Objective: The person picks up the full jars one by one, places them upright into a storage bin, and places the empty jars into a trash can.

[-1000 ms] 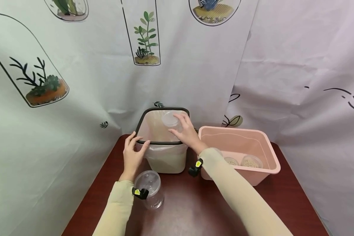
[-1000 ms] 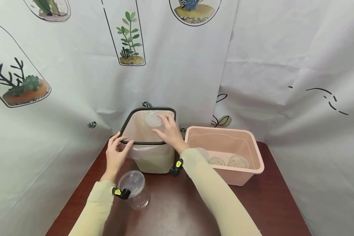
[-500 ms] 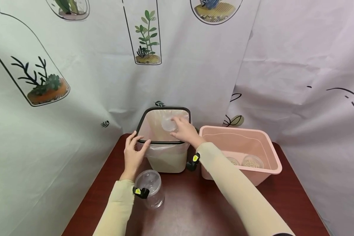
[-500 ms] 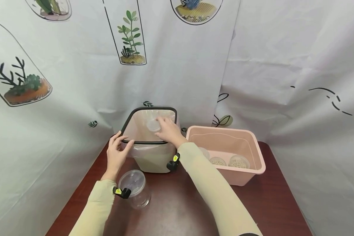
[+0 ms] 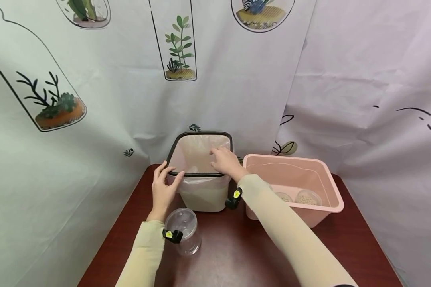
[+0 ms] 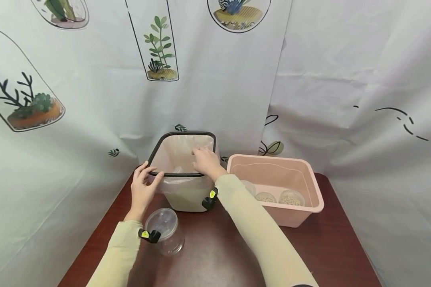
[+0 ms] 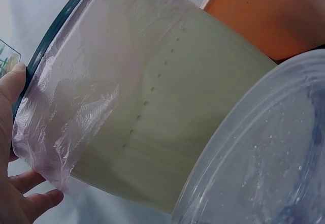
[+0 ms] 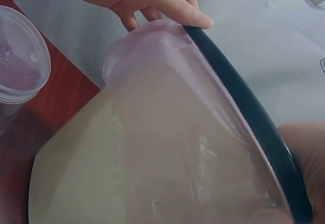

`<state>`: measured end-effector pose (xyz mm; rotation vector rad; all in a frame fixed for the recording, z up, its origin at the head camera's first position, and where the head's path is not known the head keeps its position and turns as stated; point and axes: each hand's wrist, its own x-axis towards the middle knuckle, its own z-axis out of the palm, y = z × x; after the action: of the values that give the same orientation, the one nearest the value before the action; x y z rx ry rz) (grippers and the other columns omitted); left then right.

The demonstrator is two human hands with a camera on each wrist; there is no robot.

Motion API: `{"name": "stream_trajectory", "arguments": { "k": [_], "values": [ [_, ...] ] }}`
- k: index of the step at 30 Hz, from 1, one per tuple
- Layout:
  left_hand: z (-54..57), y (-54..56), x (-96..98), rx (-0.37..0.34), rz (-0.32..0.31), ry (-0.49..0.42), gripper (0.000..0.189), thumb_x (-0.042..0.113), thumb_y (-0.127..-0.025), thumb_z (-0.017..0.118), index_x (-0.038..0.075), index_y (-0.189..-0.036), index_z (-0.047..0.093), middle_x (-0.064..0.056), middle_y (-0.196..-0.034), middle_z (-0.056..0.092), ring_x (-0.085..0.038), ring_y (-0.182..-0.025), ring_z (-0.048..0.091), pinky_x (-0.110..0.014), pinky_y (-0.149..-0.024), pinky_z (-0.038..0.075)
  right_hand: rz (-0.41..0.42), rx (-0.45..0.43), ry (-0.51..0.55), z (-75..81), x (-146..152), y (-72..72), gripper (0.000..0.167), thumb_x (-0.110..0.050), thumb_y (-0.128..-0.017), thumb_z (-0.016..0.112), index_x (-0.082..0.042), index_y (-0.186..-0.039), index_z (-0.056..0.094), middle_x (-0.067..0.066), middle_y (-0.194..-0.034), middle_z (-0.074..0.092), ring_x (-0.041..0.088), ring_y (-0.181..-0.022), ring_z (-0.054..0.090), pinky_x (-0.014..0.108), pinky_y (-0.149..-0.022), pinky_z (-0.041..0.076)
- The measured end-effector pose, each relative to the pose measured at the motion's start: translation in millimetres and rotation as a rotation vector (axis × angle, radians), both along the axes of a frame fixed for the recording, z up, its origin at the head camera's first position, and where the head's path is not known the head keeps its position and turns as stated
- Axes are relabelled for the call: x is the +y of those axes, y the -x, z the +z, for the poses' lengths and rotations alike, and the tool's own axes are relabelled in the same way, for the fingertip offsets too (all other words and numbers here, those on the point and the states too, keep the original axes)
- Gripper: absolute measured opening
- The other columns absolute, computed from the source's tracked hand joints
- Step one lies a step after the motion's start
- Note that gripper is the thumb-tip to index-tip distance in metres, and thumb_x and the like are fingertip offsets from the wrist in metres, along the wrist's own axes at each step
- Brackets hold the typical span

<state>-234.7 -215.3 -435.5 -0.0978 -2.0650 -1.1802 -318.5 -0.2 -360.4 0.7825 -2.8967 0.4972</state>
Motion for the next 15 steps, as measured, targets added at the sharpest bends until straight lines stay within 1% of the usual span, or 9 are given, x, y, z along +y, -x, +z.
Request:
{"name": "stream_trajectory", "arguments": {
  "k": [4,9,15],
  "values": [
    [1.0,-0.2,-0.3,-0.010,0.005,0.005,0.033,0.027,-0.078,0.076,0.007,-0.104,0.068,-0.006,-0.134,0.047,-0.025,-0.112,0.051,-0.041,-0.081,0.044,0.004,0.024,0.043,0.7,1.0,-2.9,0.037,-0.024,-0.087,0.064,-0.014,-0.122,0.057,0.010,-0.123,0.055,0.026,-0.115,0.049,0.043,-0.090,0.043],
    [1.7,-0.4,-0.7,-0.011,-0.002,0.000,0.035,0.028,-0.079,0.075,0.005,-0.103,0.068,-0.009,-0.133,0.047,-0.024,-0.115,0.050,-0.043,-0.082,0.044,0.013,0.062,0.095,0.6,1.1,-6.8,0.038,-0.023,-0.088,0.064,-0.013,-0.124,0.056,0.011,-0.124,0.054,0.027,-0.114,0.050,0.044,-0.089,0.044],
    [1.6,-0.2,-1.1,-0.014,-0.012,-0.010,0.035,0.028,-0.079,0.075,0.004,-0.104,0.067,-0.009,-0.133,0.047,-0.023,-0.112,0.051,-0.041,-0.080,0.045,0.028,0.100,0.171,1.1,-0.4,-12.7,0.039,-0.024,-0.089,0.062,-0.013,-0.126,0.055,0.010,-0.126,0.052,0.026,-0.117,0.048,0.043,-0.089,0.043]
  ]
}}
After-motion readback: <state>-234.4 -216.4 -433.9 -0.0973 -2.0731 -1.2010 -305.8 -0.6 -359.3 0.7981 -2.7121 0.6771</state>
